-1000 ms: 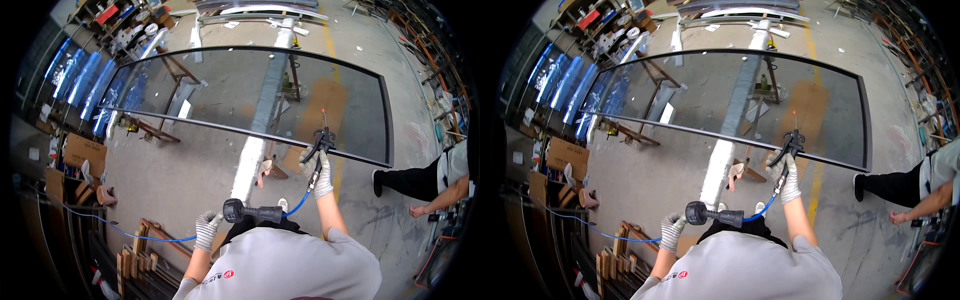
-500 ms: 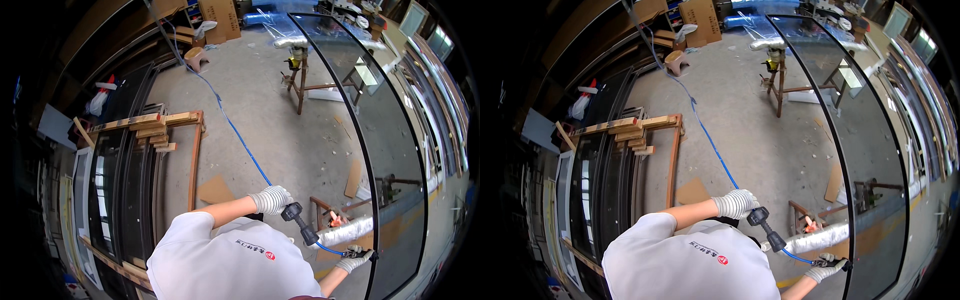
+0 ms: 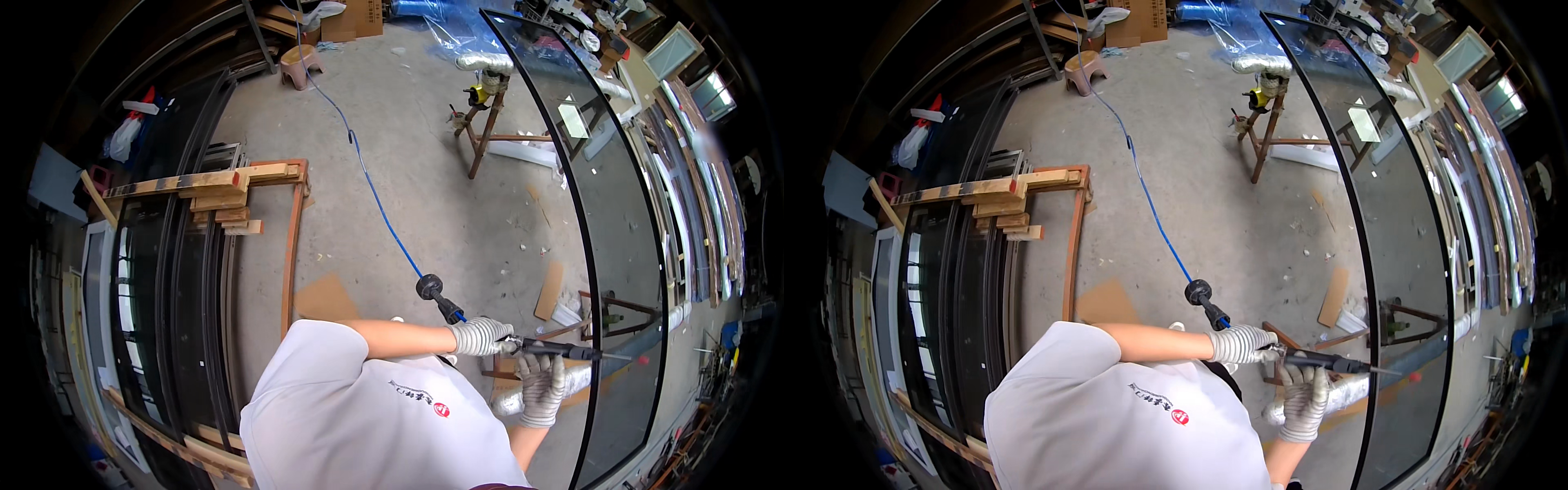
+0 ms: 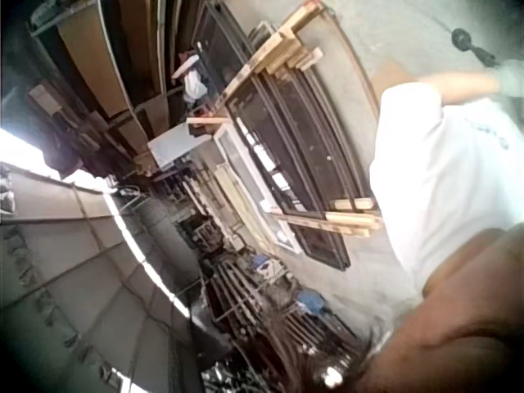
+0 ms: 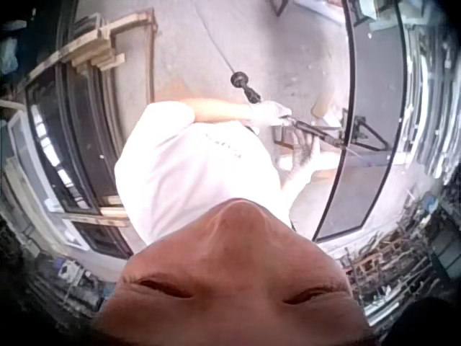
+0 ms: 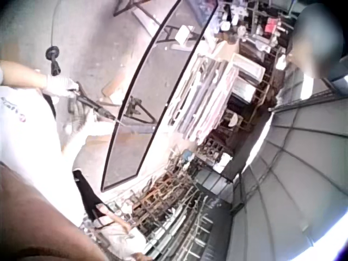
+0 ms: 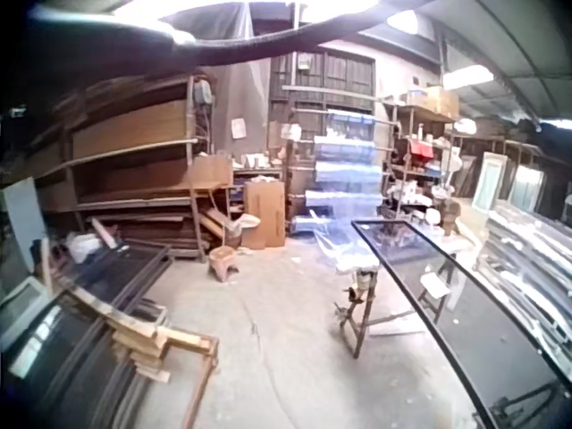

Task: The person applies sealant to the edges of a large glass panel using a sealant gun, then wipes excess sealant with a tool and cleans the panel with a cloth.

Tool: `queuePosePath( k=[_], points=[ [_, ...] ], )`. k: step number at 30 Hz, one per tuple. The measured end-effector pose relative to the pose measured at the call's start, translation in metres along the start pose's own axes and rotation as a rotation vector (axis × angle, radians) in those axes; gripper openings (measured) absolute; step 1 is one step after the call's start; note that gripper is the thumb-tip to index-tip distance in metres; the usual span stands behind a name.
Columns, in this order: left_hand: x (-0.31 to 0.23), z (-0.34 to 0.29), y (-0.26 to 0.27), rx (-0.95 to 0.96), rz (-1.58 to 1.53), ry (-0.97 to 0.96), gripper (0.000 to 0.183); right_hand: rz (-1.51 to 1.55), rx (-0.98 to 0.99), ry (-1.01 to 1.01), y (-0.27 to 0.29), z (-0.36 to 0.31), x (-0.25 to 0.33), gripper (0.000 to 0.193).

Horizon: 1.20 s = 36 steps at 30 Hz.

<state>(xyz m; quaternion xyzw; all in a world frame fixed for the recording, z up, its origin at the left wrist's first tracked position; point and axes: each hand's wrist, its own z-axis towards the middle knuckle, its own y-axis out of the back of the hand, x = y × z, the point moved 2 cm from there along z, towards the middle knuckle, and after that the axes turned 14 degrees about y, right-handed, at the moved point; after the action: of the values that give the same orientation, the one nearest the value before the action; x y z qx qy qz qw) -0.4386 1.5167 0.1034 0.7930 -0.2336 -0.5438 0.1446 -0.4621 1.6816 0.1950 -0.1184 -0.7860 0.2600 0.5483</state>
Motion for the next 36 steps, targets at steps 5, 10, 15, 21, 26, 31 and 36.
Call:
queuePosePath(
  k=[5, 10, 15, 21, 26, 31, 36],
  points=[
    [-0.013, -0.023, 0.025, 0.806, -0.822, 0.108, 0.074, -0.497, 0.239, 0.364, 0.040, 0.021, -0.005, 0.080],
    [-0.051, -0.032, 0.029, 0.993, -0.597, 0.081, 0.073, -0.222, 0.301, 0.695, 0.004, 0.015, -0.009, 0.078],
    [-0.050, -0.011, 0.002, 0.412, -0.312, 0.002, 0.059, -0.117, -0.302, 0.386, 0.045, 0.020, -0.006, 0.040],
    [-0.023, 0.018, -0.045, -0.042, 0.263, -0.074, 0.039, -0.320, -0.034, 0.271, 0.071, -0.023, 0.011, 0.042],
    [-0.045, 0.022, -0.052, 0.414, 0.114, -0.063, 0.047, -0.468, -0.098, 0.537, 0.104, -0.016, 0.017, 0.011],
    [-0.066, 0.011, -0.064, 1.056, -0.742, 0.358, 0.042, -0.430, -0.041, 0.699, 0.127, -0.029, 0.030, 0.027],
    [-0.083, 0.025, -0.093, 0.836, -0.511, 0.099, 0.038, -0.310, -0.048, 0.631, 0.137, -0.017, 0.006, 0.048]
  ],
)
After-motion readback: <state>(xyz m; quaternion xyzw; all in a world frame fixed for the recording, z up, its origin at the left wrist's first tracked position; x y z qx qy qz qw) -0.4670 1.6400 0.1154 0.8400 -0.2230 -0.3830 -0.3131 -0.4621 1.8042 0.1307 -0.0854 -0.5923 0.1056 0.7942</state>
